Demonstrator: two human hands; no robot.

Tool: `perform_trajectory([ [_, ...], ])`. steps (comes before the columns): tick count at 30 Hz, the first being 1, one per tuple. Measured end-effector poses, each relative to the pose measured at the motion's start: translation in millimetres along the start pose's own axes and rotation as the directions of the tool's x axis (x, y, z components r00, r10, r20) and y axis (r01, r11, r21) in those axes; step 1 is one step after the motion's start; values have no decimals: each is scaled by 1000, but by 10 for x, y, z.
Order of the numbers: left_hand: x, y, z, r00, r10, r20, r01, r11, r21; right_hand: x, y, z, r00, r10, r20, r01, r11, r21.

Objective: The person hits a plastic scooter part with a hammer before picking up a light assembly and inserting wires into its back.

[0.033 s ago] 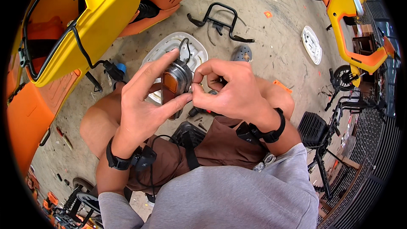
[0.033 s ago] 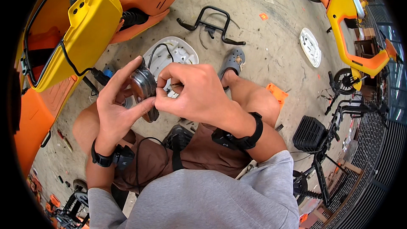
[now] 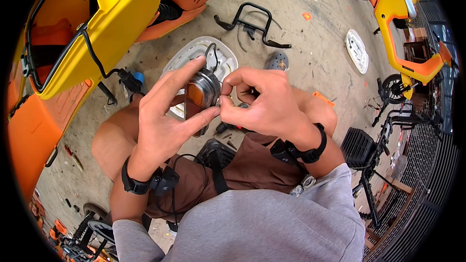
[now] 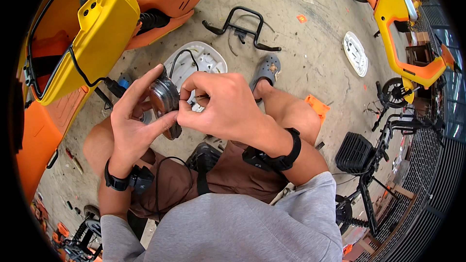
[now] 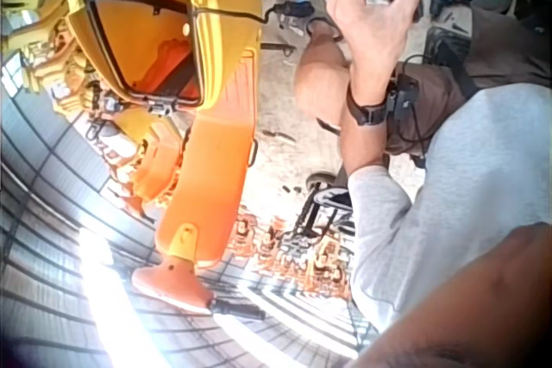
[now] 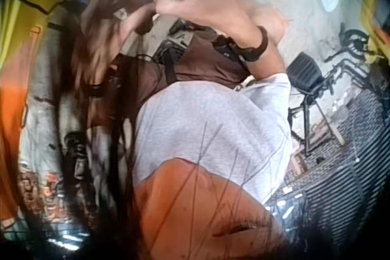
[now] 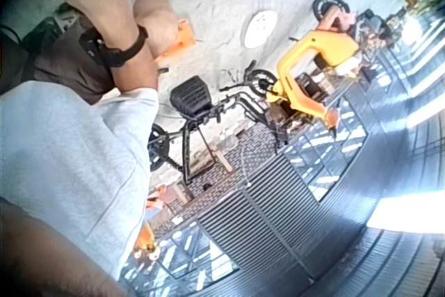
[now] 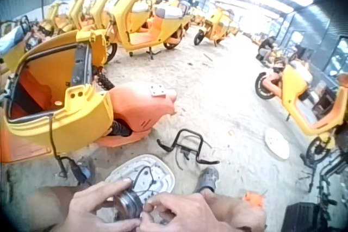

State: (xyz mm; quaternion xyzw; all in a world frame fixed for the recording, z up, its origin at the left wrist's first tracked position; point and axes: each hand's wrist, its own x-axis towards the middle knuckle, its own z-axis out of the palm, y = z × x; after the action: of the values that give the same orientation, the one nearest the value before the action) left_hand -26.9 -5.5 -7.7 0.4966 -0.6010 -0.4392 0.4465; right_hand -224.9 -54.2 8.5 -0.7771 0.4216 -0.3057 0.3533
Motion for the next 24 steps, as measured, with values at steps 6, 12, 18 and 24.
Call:
perform_trajectory([
  [6,8,43,24,999,-11,-44,12,1000,9,-4,2,14,999,19,28,-20,999,43],
  [12,-4,31,24,997,-83,5,83,994,-72,-19,-4,-7,998,44,40,-45,998,34],
  [18,-20,42,23,996,-92,-6,91,990,-104,-16,-34,4,1000,8,5,-9,999,34],
  [24,-26,12,20,996,-93,0,93,990,-105,-31,-31,7,1000,15,5,-15,999,29],
])
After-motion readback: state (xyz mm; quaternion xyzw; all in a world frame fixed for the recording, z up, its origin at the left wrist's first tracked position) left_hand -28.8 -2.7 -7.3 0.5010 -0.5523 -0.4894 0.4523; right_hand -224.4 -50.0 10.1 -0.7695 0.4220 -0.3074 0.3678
